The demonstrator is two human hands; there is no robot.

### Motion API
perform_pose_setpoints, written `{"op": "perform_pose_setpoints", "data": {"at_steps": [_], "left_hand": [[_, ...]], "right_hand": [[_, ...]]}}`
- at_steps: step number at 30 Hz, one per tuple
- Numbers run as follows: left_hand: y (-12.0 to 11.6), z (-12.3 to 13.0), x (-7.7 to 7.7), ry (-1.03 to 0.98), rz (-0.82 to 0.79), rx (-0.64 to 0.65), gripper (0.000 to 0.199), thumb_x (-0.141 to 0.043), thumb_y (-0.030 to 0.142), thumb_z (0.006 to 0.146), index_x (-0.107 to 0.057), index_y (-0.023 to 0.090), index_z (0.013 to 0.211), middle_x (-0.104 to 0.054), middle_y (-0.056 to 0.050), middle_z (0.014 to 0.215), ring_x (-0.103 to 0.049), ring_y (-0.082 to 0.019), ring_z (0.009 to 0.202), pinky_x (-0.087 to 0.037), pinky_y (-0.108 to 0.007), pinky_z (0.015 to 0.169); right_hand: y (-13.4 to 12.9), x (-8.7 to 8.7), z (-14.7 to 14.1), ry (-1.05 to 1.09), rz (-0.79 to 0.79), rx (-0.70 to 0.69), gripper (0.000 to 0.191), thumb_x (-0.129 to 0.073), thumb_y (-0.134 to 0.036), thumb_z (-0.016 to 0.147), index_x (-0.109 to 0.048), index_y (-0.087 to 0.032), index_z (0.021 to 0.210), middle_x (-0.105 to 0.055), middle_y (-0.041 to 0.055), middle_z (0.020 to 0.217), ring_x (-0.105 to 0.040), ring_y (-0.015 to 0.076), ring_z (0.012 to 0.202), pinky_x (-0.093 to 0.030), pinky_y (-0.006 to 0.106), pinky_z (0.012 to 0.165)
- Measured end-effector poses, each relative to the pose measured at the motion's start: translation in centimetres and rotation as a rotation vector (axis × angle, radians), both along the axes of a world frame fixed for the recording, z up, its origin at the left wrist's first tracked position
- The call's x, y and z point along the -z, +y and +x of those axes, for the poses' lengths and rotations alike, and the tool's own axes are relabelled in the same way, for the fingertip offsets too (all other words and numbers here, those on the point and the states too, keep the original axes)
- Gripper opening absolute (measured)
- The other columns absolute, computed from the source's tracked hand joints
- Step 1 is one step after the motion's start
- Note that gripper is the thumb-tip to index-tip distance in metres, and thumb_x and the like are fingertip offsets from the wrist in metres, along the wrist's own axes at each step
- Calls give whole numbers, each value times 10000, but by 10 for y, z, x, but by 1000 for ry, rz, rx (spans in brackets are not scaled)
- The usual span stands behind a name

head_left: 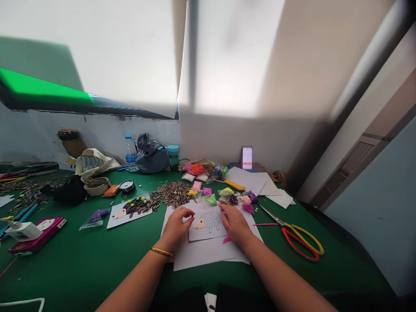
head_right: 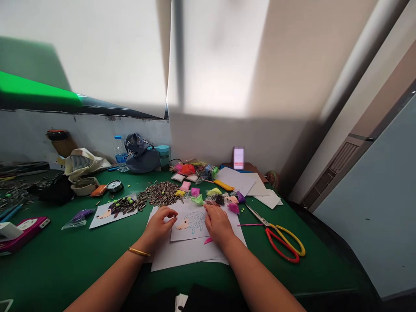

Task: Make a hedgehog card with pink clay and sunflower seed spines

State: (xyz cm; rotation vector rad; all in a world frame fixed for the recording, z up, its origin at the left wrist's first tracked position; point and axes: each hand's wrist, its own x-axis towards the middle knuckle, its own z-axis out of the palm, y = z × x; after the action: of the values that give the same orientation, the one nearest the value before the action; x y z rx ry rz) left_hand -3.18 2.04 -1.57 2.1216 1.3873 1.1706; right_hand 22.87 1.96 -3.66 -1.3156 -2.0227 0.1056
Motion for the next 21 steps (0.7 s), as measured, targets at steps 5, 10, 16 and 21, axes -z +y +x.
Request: {"op": "perform_pose_setpoints", "data": {"at_steps": [5,10,16,21], "left_hand": [[-7,-2,-4,85,-22,3,26,-660,209,775,-685,216,778,-638,-26,835,-616,-195,827,-486,-299,720],[-9,-4,-7,156,-56,-24,160,-573,234,869,-727,217,910,-690,-46,923,-641,-203,882,-496,-324,790],[-11,-5,-5,212,-114,-43,204,-578,162,847,-727,219,974,-738,-25,971,-670,-188,907,-493,-297,819],[-15,-4,-10,270,-122,-43,161,-612,143,821,-727,228,896,-727,-11,878,-654,-182,833,-460,-287,760]], "right_hand": [[1,2,0,5,17,5,409,-440,-166,904,-574,-179,1290,-646,104,1255,-582,247,1167,-459,440,1026],[1,2,0,7,29,-2,408,-443,-169,905,-576,-187,1289,-657,103,1229,-593,249,1146,-469,440,1012],[1,2,0,0,22,5,405,-448,-177,907,-576,-179,1291,-654,108,1236,-594,252,1148,-475,442,1007],[0,1,0,3,19,1,400,-442,-185,913,-576,-187,1290,-652,105,1244,-591,252,1151,-470,448,1015]]}}
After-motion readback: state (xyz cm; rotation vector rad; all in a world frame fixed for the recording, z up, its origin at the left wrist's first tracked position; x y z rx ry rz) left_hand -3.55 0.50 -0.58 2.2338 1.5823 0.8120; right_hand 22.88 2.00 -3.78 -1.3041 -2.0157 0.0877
